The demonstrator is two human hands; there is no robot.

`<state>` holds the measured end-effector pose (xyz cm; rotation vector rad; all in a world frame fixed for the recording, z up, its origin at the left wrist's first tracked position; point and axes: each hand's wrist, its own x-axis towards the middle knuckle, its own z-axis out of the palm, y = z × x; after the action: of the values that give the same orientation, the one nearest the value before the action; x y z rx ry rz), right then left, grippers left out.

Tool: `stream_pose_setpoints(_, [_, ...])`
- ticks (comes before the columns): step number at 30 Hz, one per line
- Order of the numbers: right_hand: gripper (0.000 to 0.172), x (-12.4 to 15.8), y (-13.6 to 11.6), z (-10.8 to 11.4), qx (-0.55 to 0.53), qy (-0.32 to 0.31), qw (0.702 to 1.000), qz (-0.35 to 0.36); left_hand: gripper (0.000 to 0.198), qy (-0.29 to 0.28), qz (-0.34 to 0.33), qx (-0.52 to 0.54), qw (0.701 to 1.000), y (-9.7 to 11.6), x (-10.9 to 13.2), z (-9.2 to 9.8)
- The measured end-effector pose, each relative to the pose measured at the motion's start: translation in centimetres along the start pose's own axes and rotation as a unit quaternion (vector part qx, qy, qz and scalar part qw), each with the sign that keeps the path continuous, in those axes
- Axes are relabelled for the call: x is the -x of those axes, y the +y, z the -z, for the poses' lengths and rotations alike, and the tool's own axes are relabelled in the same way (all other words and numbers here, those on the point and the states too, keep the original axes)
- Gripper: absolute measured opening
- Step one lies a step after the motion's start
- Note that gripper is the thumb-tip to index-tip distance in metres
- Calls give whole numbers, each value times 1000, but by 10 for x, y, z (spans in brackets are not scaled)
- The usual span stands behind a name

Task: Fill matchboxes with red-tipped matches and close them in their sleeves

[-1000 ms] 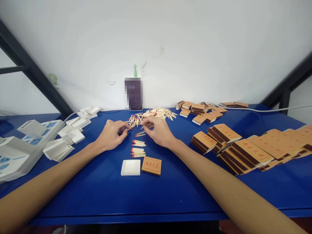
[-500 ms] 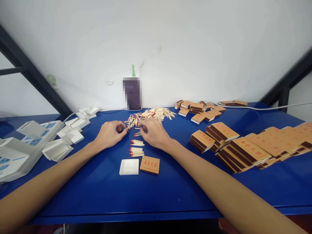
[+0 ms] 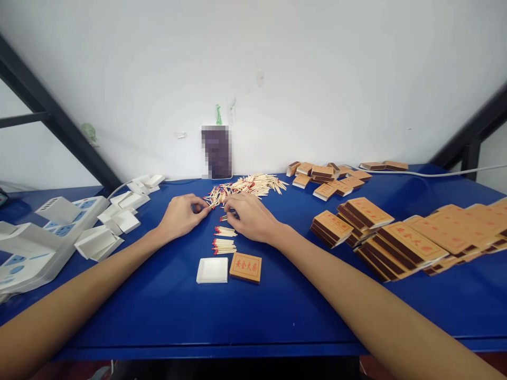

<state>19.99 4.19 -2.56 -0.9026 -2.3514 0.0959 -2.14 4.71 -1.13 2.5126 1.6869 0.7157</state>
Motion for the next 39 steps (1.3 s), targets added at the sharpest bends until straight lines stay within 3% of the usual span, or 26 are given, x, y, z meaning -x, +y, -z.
stream_pose_setpoints(6, [24, 4, 2, 1, -21, -19, 999, -34, 20, 4, 24, 33, 999, -2, -2, 1])
stream_pose_setpoints(14, [12, 2, 2, 1, -68, -15, 998, -13, 24, 42, 63, 85, 993, -1, -3, 5])
stream_pose_setpoints(22, [14, 2, -3, 1, -72, -14, 997, -24, 23, 75, 31, 78, 994, -1, -2, 2])
stream_pose_setpoints(25, [15, 3, -4, 1, -77, -1, 997, -19, 23, 46, -17, 61, 997, 2, 1, 2])
stream_pose_setpoints(31, [22, 5, -2, 1, -65, 55, 996, 4, 25, -73, -70, 77, 992, 12, 3, 0])
stream_pose_setpoints(39, [23, 4, 2, -2, -26, -13, 999, -18, 26, -93, -95, 106, 985, 12, -2, -5])
